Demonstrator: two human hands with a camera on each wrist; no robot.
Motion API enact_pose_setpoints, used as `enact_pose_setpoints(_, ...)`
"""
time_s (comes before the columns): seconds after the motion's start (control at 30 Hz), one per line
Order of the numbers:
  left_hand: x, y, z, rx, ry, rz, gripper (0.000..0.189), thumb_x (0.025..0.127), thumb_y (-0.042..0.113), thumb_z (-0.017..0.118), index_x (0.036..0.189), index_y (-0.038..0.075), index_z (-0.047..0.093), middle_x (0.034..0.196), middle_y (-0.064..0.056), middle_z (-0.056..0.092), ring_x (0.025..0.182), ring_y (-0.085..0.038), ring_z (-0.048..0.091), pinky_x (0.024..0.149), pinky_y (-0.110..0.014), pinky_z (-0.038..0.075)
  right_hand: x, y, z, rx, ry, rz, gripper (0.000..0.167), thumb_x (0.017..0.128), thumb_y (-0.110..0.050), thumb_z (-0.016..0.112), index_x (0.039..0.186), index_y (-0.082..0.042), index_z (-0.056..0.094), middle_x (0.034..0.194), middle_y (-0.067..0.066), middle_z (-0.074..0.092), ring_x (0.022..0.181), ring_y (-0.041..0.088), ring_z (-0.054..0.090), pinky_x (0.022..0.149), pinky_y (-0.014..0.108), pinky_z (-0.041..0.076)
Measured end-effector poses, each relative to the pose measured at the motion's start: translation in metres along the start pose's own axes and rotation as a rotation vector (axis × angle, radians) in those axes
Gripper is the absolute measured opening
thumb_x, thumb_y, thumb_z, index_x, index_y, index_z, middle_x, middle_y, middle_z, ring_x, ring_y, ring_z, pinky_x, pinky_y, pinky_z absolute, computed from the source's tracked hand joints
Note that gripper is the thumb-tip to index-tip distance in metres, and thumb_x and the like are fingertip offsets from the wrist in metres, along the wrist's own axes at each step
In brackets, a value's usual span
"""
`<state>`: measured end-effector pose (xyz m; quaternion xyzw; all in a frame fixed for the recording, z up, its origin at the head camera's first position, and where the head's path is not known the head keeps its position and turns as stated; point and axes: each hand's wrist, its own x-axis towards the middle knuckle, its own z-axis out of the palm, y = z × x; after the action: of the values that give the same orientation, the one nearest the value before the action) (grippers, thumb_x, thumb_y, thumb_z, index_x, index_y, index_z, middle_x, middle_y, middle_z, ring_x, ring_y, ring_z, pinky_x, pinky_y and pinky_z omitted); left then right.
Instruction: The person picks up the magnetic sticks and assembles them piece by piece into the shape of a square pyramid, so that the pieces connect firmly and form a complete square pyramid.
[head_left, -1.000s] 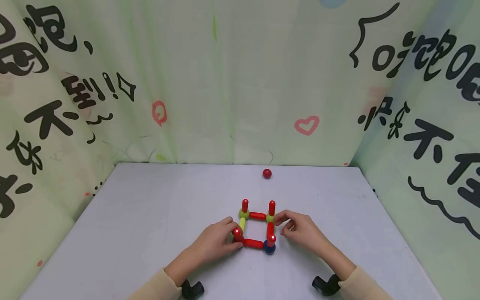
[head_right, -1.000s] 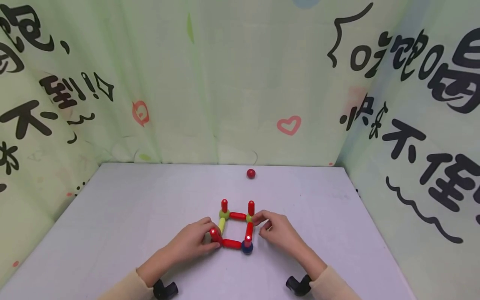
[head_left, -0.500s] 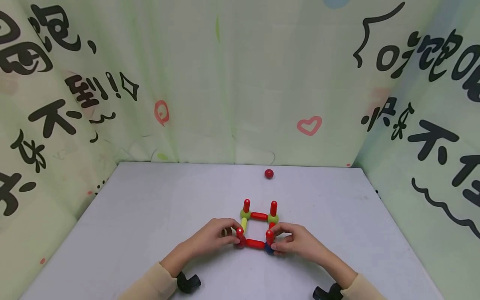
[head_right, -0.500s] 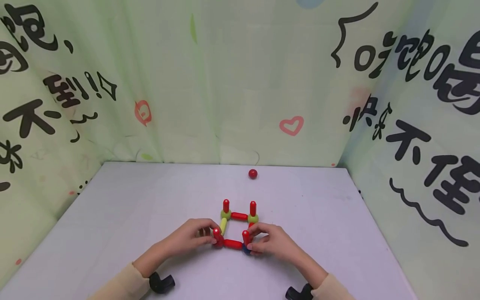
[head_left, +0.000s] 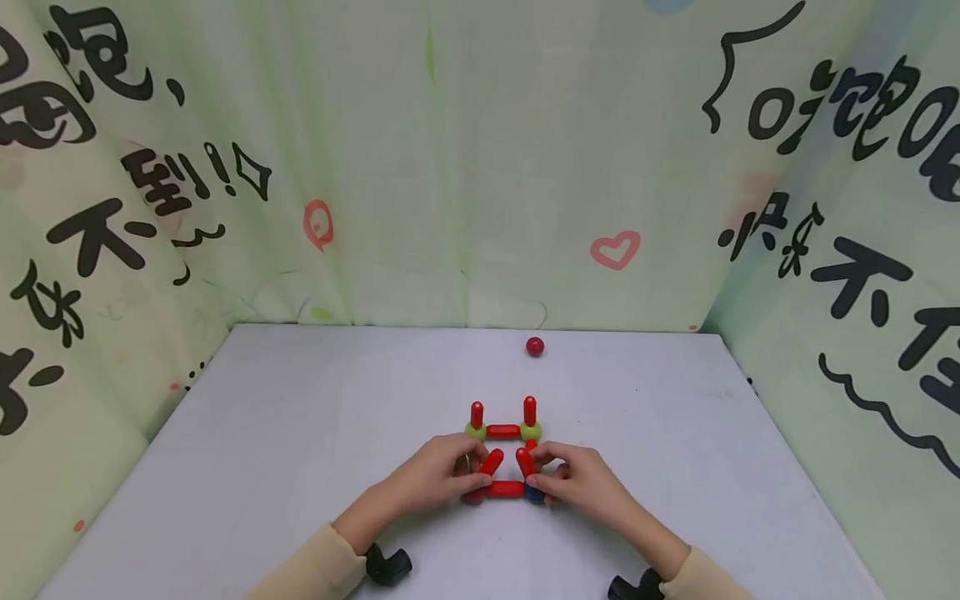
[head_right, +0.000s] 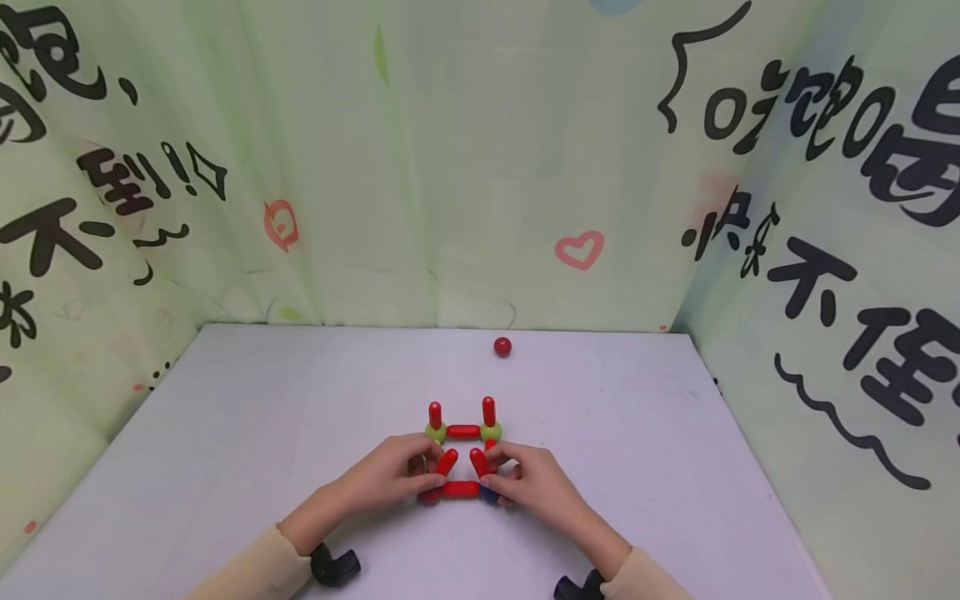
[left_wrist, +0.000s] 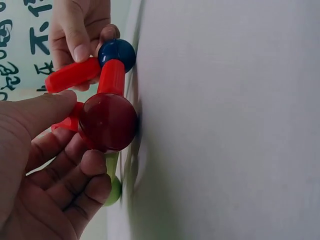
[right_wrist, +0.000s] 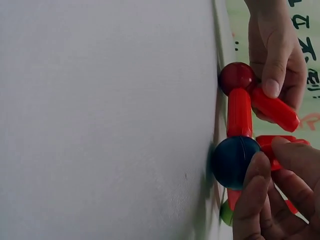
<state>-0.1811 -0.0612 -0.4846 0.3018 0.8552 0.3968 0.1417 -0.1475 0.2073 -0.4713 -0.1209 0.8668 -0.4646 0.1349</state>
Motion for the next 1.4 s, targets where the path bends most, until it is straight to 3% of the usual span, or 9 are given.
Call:
enact_pose_setpoints(0.23, 0.003, 0.000, 0.002, 0.008, 0.026, -0.013, 0.019, 0.095, 0.027, 0.077, 0.106, 0.018, 0.064, 0.078, 0.009, 0.058, 0.067, -0.005, 0.054, 0.061, -0.021, 0.049, 0.005, -0.004, 0.007, -0.115, 0.120, -0.027, 0.027, 0.090, -0.020, 0.082, 0.113, -0.009, 0.075, 0.094, -0.001, 0.068, 0.059, 0.009, 0.058, 0.056, 0.022, 0.049)
enact_pose_setpoints(0.8, 0.004, -0.004, 0.006, 0.054, 0.043, -0.018, 0.021, 0.095, 0.031, 0.076, 0.106, 0.019, 0.063, 0.077, 0.010, 0.055, 0.067, -0.004, 0.051, 0.059, -0.019, 0.045, 0.008, -0.007, 0.014, -0.220, 0.140, -0.042, 0.022, 0.088, -0.019, 0.083, 0.109, -0.014, 0.076, 0.085, -0.007, 0.063, 0.059, 0.010, 0.054, 0.055, 0.022, 0.046)
enact_pose_setpoints(0.93, 0.004, -0.004, 0.001, 0.031, 0.095, -0.030, 0.020, 0.098, 0.034, 0.072, 0.109, 0.020, 0.064, 0.081, 0.010, 0.058, 0.070, -0.005, 0.054, 0.061, -0.020, 0.048, 0.010, -0.011, 0.011, -0.171, 0.183, 0.021, 0.024, 0.091, -0.022, 0.080, 0.113, -0.014, 0.073, 0.085, -0.005, 0.064, 0.058, 0.012, 0.056, 0.055, 0.023, 0.048)
enact_pose_setpoints(1.07, 0.008, -0.003, -0.005, -0.063, 0.242, -0.050, 0.021, 0.103, 0.028, 0.065, 0.119, 0.017, 0.058, 0.090, 0.006, 0.064, 0.069, -0.008, 0.057, 0.063, -0.023, 0.051, 0.017, -0.015, 0.003, -0.064, 0.268, 0.088, 0.033, 0.099, -0.019, 0.070, 0.131, -0.014, 0.063, 0.088, 0.000, 0.070, 0.060, 0.018, 0.062, 0.058, 0.024, 0.051)
enact_pose_setpoints(1.17, 0.013, 0.000, -0.007, -0.169, 0.315, -0.089, 0.031, 0.105, 0.023, 0.059, 0.133, 0.013, 0.049, 0.096, 0.001, 0.068, 0.063, -0.013, 0.060, 0.062, -0.025, 0.052, 0.023, -0.016, -0.004, 0.050, 0.260, 0.097, 0.045, 0.104, -0.018, 0.061, 0.148, -0.017, 0.050, 0.096, 0.006, 0.076, 0.062, 0.025, 0.064, 0.062, 0.025, 0.053)
enact_pose_setpoints(1.3, 0.018, 0.001, -0.007, -0.288, 0.313, -0.154, 0.042, 0.107, 0.021, 0.053, 0.145, 0.009, 0.041, 0.100, -0.005, 0.072, 0.063, -0.023, 0.064, 0.064, -0.026, 0.054, 0.030, -0.016, -0.007, 0.195, 0.177, 0.095, 0.055, 0.107, -0.019, 0.054, 0.159, -0.016, 0.036, 0.113, 0.013, 0.077, 0.064, 0.029, 0.066, 0.066, 0.026, 0.057)
enact_pose_setpoints(1.4, 0.019, 0.001, -0.006, -0.333, 0.294, -0.177, 0.039, 0.107, 0.021, 0.052, 0.144, 0.010, 0.046, 0.103, -0.007, 0.075, 0.066, -0.027, 0.068, 0.068, -0.028, 0.057, 0.032, -0.016, -0.006, 0.234, 0.132, 0.094, 0.056, 0.108, -0.018, 0.053, 0.160, -0.015, 0.034, 0.122, 0.016, 0.074, 0.065, 0.026, 0.068, 0.069, 0.027, 0.059)
